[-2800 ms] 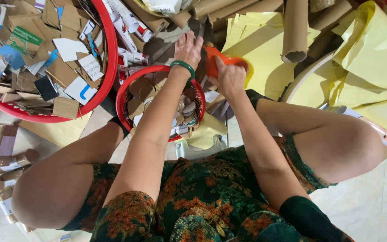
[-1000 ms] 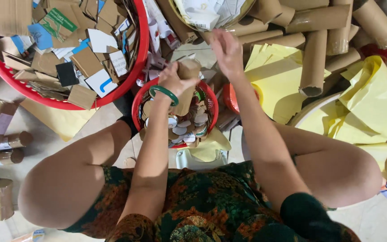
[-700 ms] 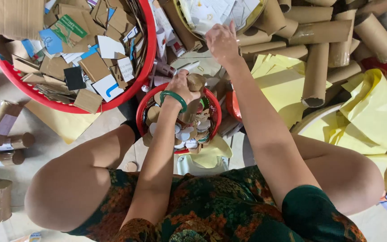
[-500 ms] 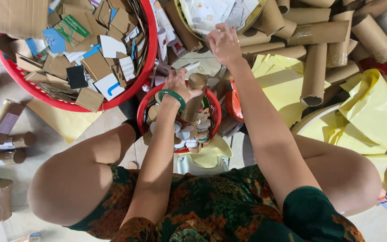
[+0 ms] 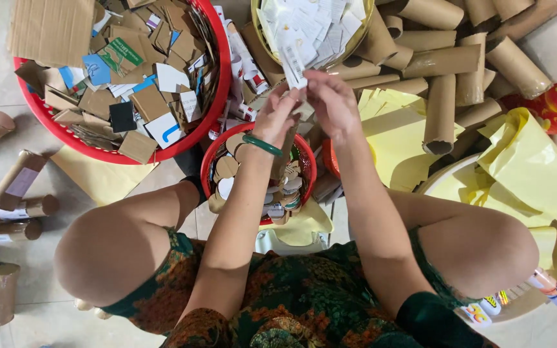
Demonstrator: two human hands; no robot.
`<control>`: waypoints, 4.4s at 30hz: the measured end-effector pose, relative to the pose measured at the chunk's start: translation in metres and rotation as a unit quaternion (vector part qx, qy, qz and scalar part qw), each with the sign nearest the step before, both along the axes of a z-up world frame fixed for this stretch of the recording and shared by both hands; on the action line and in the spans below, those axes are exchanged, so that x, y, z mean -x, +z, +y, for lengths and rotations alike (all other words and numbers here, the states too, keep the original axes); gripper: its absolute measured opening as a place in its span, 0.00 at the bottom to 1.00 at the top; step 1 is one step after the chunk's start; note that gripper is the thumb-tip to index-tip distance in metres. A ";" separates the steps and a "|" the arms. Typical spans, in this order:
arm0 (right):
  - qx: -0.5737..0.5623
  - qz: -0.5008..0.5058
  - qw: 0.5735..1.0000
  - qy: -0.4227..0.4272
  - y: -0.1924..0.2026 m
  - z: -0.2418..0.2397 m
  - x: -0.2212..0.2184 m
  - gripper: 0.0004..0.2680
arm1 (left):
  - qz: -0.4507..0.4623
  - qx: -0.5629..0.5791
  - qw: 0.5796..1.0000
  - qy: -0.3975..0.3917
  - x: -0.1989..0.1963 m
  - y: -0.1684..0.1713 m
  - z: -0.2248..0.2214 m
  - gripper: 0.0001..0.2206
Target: Affixing labels to small cardboard tubes and packing them for shipment.
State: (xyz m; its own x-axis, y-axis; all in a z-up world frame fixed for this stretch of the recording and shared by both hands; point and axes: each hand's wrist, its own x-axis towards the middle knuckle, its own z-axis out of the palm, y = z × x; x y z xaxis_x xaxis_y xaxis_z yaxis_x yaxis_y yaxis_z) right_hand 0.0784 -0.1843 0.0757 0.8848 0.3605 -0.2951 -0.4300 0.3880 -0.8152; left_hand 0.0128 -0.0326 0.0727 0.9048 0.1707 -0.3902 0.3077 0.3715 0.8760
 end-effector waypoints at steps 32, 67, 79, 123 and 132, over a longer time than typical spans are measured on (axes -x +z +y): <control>0.027 -0.096 0.995 0.013 0.084 -0.056 0.096 0.02 | -0.167 0.186 0.968 -0.005 0.043 0.065 -0.029 0.18; 0.465 -0.357 0.799 -0.134 0.067 -0.075 0.074 0.01 | -0.201 -0.349 0.912 0.075 0.024 0.015 -0.011 0.05; 0.565 -0.326 0.735 -0.184 0.027 -0.118 0.057 0.02 | -0.208 -0.232 0.908 0.281 0.028 0.037 0.042 0.04; -0.052 0.013 0.998 -0.043 0.018 -0.070 0.069 0.06 | -0.138 0.146 0.979 -0.025 0.032 -0.071 -0.011 0.27; -0.053 0.002 0.998 -0.046 0.017 -0.068 0.070 0.06 | -0.114 0.111 0.987 -0.015 0.037 -0.040 -0.016 0.29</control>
